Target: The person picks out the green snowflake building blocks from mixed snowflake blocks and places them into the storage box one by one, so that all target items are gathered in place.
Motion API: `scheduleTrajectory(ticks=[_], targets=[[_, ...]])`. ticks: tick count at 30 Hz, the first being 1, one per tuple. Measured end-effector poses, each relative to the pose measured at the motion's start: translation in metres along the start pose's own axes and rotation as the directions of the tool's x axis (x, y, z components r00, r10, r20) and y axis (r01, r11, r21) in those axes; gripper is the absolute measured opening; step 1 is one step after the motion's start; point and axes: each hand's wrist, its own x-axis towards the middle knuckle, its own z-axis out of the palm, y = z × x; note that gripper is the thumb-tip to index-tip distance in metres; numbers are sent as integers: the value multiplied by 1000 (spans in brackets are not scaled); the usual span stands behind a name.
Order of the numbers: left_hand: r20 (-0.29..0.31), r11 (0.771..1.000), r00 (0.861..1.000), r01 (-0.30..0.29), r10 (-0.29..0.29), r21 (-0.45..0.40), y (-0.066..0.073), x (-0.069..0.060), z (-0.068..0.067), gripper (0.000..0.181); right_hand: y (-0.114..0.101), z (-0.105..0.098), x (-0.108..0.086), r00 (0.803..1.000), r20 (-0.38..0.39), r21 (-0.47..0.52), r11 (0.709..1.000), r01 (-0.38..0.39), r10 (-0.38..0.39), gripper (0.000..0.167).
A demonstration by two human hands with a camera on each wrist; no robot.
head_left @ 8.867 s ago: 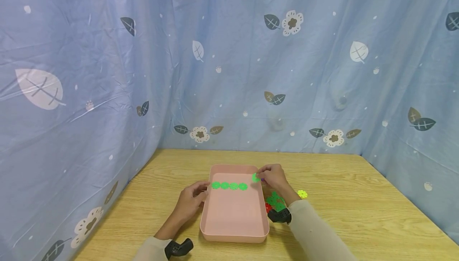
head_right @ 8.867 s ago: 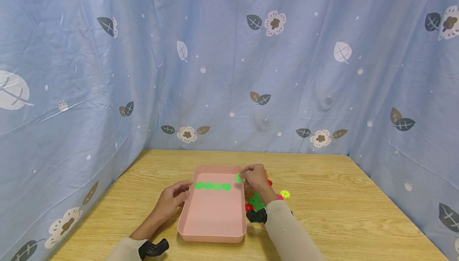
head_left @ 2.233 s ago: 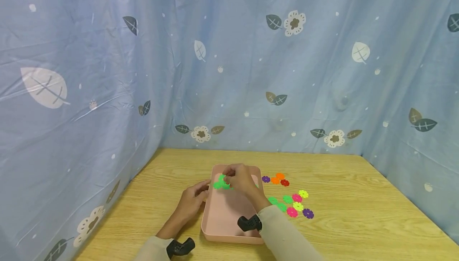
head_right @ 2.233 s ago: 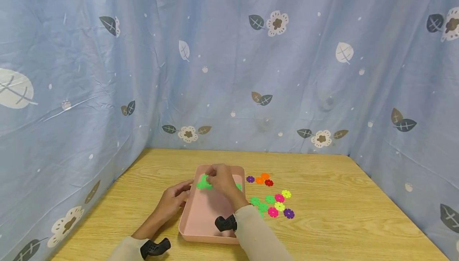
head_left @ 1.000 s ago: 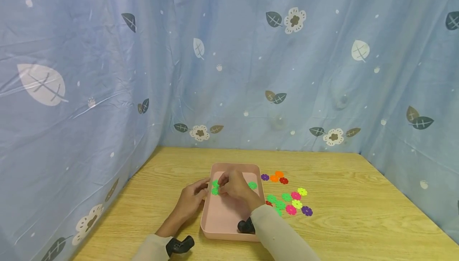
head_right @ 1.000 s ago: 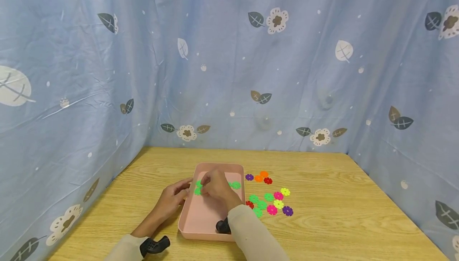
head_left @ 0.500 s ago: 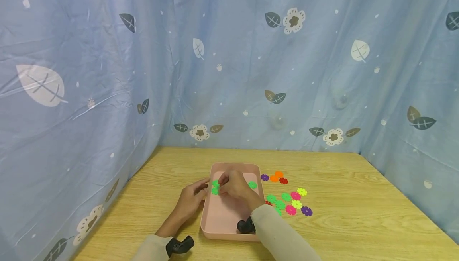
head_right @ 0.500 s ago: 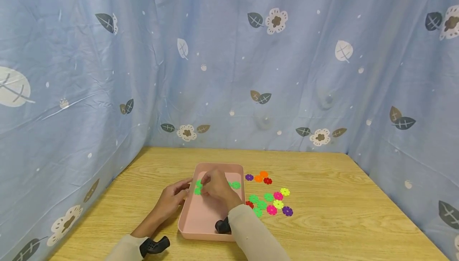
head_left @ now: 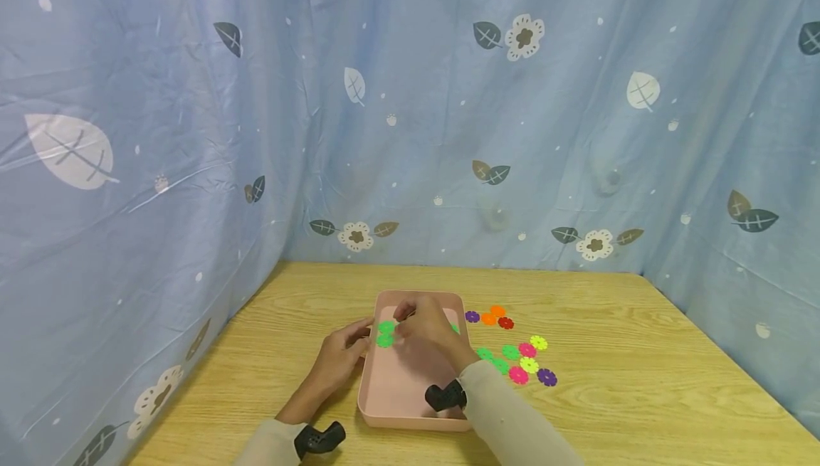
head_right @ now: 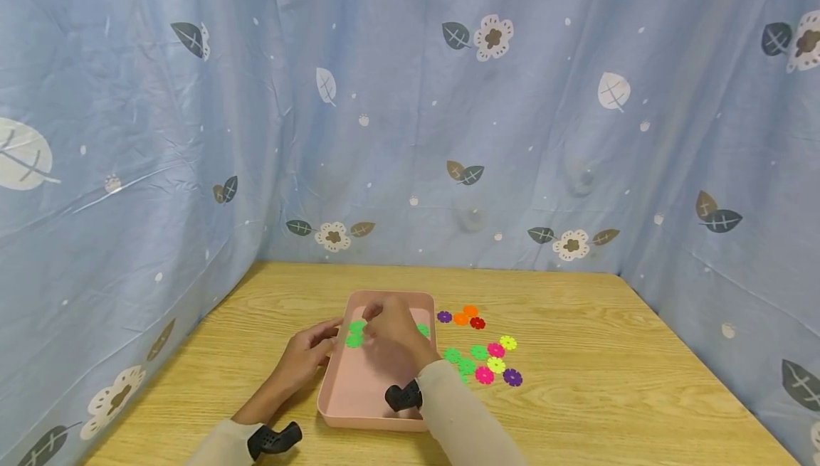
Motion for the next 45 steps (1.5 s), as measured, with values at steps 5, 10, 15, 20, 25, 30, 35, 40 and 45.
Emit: scheduleTrajectory(ticks=[5,10,15,20,25,30,35,40,45], targets=[[-23,1000,1000,-3,3,10,0,0,2,42,-5,-14,-2,1000,-20,-3,1000,-3,2,19],[-41,999,999,3,-1,35,-12,3,5,42,-14,-36,-9,998,-56,-47,999,6,-8,13],[-38,998,999,6,-3,64,-27,5,6,42,-17,-62,-22,998,-51,-28,999,30,-31,13],[-24,999,1000,-1,2,43,-9,-4,8,41,-15,-91,-36,997,-64,-109,994,24,-31,14],[-40,999,999,4,-2,50,-2,-6,8,41,-9,-114,-47,998,-45,-212,977,27,-37,13],[-39,999,999,3,-2,34,2,-7,8,42,4,-130,-57,1000,7,-315,949,30,-30,12],[-34,999,999,11,-10,35,-4,-5,6,43,19,-135,-63,996,81,-389,921,3,31,14],[-46,998,999,16,-13,68,-23,3,7,43,31,-134,-69,988,147,-419,908,18,48,18],[-56,997,998,10,-5,81,-27,5,7,43,40,-130,-72,977,211,-429,900,79,15,21]])
